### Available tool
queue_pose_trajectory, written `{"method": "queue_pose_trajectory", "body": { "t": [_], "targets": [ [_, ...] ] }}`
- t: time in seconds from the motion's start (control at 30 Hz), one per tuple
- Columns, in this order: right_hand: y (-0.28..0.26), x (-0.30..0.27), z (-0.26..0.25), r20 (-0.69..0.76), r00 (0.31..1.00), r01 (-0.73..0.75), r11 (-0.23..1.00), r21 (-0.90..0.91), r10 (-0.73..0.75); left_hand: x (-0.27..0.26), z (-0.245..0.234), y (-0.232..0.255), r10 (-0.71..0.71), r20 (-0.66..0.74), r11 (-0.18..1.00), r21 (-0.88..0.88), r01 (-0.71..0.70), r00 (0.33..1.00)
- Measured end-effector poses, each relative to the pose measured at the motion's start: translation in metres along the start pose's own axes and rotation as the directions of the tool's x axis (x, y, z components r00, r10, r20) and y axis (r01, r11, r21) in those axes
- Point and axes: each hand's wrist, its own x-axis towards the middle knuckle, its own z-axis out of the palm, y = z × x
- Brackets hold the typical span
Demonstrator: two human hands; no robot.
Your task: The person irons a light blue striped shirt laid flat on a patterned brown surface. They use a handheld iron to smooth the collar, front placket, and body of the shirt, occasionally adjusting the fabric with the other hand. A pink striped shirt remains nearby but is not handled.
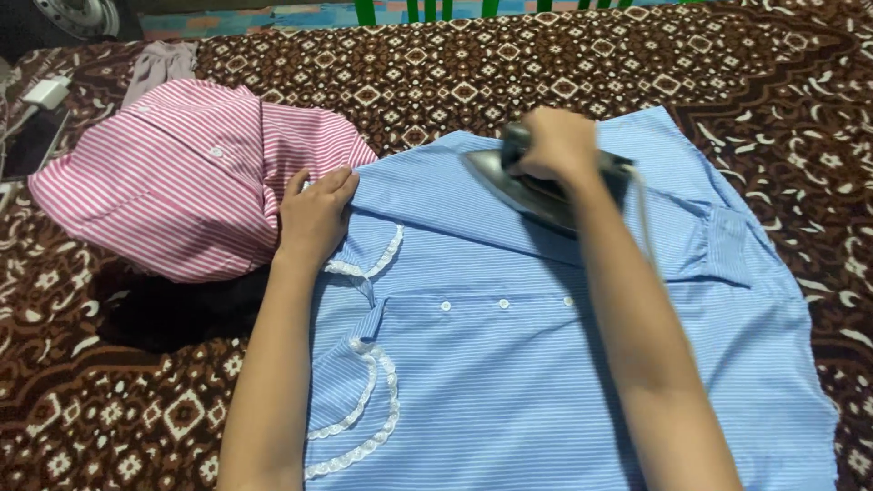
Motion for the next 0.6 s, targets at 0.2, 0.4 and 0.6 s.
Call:
{"method": "queue_pose_trajectory", "body": {
  "t": [0.2, 0.4, 0.6],
  "targets": [
    [-0.061, 0.035, 0.015, -0.061, 0.987, 0.149, 0.987, 0.062, -0.146, 0.003, -0.014, 0.004, 0.014, 0.010, 1.000, -0.015, -0.013, 1.000],
    [-0.019, 0.005, -0.004, 0.013, 0.990, 0.142, 0.988, 0.067, -0.143, 0.001, -0.015, 0.003, 0.013, 0.011, 1.000, -0.001, -0.013, 1.000],
    [0.070, -0.047, -0.031, 0.122, 0.992, -0.037, 0.998, 0.054, 0.030, 0.000, -0.018, 0.007, 0.020, -0.018, 1.000, 0.014, -0.019, 1.000]
  ]
}}
